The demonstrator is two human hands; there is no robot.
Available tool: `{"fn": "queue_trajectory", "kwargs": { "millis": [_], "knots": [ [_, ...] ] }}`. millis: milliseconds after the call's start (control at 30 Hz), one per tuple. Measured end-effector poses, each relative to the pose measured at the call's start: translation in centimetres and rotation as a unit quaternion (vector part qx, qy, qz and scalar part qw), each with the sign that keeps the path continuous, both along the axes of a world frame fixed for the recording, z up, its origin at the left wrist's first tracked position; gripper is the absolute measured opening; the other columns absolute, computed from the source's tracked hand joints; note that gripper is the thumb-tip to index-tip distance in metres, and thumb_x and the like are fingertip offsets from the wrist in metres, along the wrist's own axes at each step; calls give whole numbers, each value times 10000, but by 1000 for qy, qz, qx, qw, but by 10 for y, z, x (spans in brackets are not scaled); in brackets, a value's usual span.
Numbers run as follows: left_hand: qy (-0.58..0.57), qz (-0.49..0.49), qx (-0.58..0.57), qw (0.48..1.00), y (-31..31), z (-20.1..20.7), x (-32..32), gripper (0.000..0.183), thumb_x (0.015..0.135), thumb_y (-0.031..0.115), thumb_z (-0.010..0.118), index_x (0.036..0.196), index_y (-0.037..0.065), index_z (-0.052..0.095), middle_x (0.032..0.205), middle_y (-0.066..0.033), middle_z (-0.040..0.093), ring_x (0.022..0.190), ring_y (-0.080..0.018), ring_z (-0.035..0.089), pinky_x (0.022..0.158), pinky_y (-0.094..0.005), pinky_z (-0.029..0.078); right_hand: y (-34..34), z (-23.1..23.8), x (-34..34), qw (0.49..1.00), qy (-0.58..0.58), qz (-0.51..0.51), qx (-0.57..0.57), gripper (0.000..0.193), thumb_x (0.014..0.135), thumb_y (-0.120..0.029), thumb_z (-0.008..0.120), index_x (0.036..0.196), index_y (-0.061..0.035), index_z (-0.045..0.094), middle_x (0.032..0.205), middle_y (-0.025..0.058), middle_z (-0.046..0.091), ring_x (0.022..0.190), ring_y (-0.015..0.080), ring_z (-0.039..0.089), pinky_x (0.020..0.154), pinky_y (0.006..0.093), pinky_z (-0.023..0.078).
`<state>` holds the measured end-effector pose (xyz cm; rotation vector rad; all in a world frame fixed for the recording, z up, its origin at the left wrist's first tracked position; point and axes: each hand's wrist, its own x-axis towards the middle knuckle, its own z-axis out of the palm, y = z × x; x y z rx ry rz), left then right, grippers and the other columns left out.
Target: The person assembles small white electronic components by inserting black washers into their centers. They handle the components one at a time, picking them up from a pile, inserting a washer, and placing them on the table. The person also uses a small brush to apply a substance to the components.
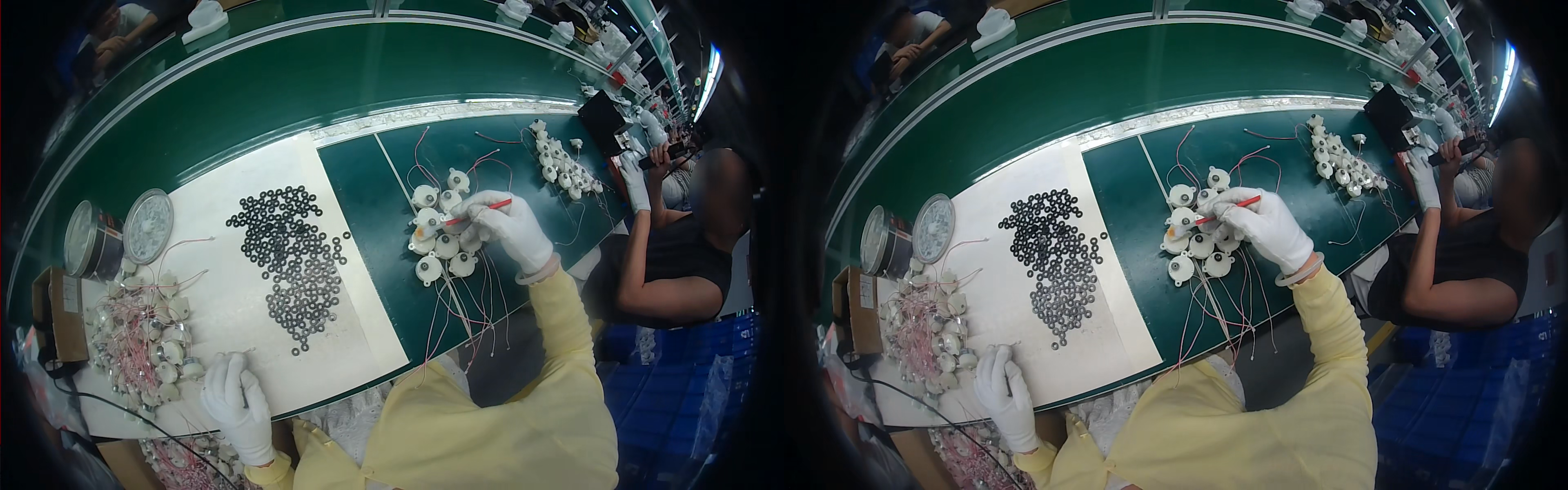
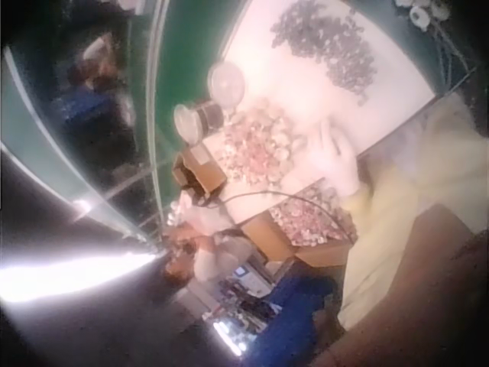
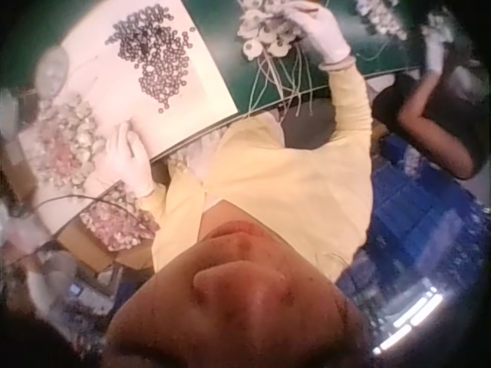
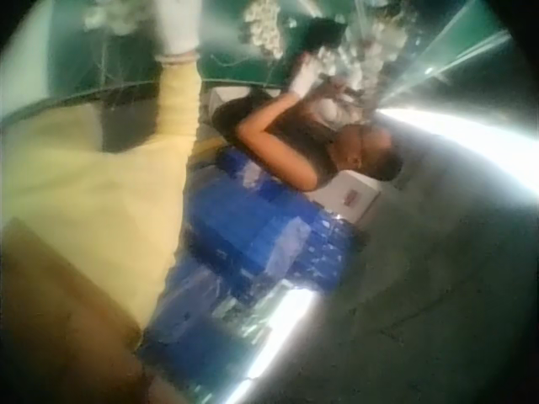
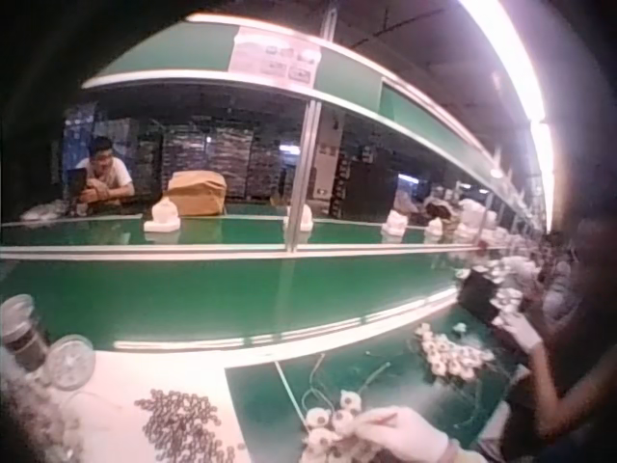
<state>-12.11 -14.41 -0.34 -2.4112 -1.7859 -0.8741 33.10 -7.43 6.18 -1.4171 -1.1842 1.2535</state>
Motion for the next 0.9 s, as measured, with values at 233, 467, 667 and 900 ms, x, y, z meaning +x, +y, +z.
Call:
{"fn": "queue_trajectory", "kwargs": {
  "millis": [233,467,667,900],
  "knots": [
    [2,-1,5,1000,-1,1,0,305,908,-10,637,1207,47,654,1174,-133,675,1158,-381,631,926,-476,460,-13,4,13,999,12,-15,39,228,1002,-100,585,1123,60,694,1020,140,756,792,138,727,618,220,495],
    [4,2,2,1000,-2,0,0,269,942,7,613,1206,14,663,1186,-173,673,1155,-391,622,961,-485,460,-15,7,6,997,-16,-58,48,261,983,-151,564,1067,60,692,1025,175,751,727,178,724,623,251,505],
    [7,-3,8,1000,0,-1,0,312,903,-8,641,1209,46,656,1189,-141,671,1164,-381,627,932,-474,461,-4,2,-9,999,19,-26,4,257,989,-128,605,1138,56,705,953,132,756,738,134,713,631,236,495],
    [1,-5,8,1000,0,-2,-2,319,892,-18,644,1203,50,660,1182,-130,678,1158,-378,633,929,-472,462,-13,1,0,999,-14,-26,14,254,990,-118,590,1138,53,706,944,119,750,751,150,723,639,224,473]
  ]
}}
